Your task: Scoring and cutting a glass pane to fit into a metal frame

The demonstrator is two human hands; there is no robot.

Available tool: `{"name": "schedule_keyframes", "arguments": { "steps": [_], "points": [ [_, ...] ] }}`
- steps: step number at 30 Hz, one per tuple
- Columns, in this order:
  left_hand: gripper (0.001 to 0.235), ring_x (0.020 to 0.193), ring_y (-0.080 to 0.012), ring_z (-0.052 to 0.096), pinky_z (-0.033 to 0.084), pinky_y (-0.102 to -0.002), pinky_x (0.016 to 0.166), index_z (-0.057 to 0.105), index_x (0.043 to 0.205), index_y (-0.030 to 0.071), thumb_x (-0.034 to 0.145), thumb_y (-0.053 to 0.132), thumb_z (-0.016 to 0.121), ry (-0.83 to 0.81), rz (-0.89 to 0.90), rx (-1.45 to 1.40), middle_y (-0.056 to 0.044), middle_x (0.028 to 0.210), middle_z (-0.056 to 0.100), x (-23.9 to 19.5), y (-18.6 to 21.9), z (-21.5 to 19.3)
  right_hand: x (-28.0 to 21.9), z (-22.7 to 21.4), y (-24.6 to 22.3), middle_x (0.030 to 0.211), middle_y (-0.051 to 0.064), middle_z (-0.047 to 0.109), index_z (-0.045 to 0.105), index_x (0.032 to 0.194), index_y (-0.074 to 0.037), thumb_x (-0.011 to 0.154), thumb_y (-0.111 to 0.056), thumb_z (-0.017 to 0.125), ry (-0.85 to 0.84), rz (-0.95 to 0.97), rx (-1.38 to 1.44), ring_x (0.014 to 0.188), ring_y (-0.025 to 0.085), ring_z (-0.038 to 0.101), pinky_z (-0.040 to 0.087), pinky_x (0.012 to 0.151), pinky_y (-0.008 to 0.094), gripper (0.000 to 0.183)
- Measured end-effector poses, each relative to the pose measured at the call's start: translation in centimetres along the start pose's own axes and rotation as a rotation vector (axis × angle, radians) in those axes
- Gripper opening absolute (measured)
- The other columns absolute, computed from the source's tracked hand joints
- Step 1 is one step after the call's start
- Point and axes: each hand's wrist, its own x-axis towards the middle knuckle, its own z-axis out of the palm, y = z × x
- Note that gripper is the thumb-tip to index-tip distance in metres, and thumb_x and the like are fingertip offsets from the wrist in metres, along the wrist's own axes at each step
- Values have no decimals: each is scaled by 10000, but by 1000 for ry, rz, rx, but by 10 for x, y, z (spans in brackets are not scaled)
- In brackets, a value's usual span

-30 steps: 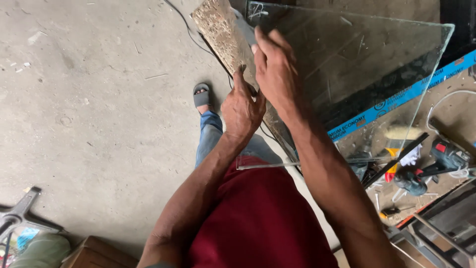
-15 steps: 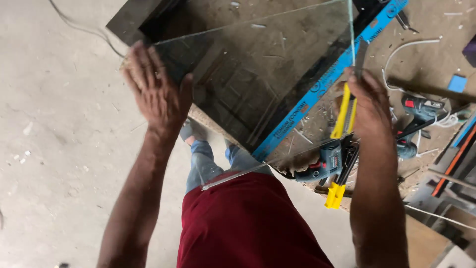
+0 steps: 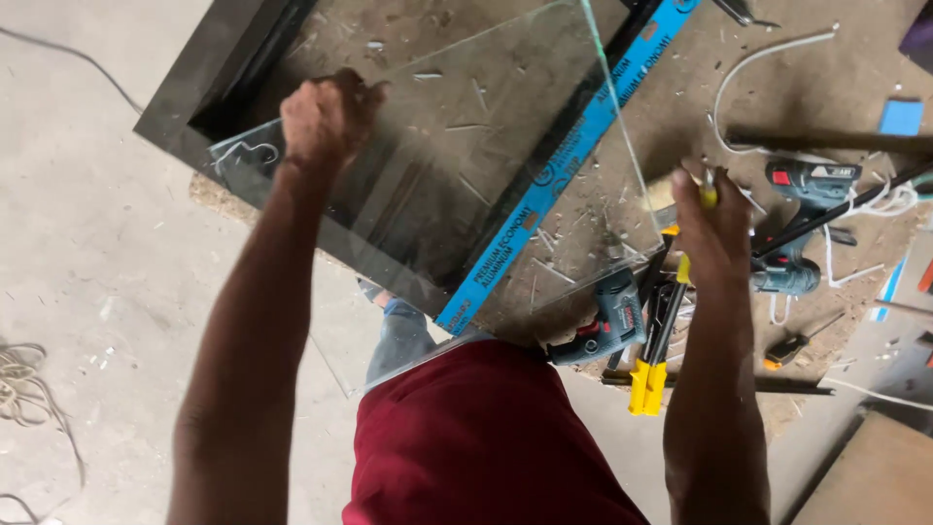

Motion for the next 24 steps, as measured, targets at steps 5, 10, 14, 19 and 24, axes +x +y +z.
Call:
{"name": "schedule_keyframes", "arguments": {
  "steps": [5,10,14,19,24],
  "points": [
    [360,960,-422,712,471,-558,803,773,1194,108,1126,407,584,488,327,2,-165,1096,793,-15,-14,4,-7,-25,107,965,173,693,676,1162,-106,970,-439,518,255,84,-140,830,344,616,434,731,513,415],
    [922,1525,-432,223,124,-713,1192,268,1656,132,1028,758,14,336,171,150,-222,1646,234,-68,-63,9,-40,-12,156,954,122,567,532,1095,-112,1042,-335,505,110,75,45,833,323,527,399,679,442,231],
    [860,1633,-358,109,103,-656,1312,113,1691,70,1098,693,102,504,-212,325,-207,1734,100,-120,-123,31,-48,-2,182,787,106,638,539,978,-39,1142,-168,413,-21,-72,331,626,200,630,562,539,341,244],
    [827,1391,-391,327,382,-508,1125,162,1609,-47,1232,571,562,511,-616,-230,-261,1543,227,-222,-169,89,-41,4,185,746,98,638,580,1021,-48,1130,-249,400,-50,31,227,565,195,610,546,520,323,291],
    [592,1143,-313,698,556,-440,902,493,1362,232,1020,713,443,96,-712,-1519,-121,1390,659,-302,-40,89,-24,16,201,654,118,632,696,1049,-12,1121,-231,532,2,-119,345,476,170,620,543,426,271,283]
  ]
}}
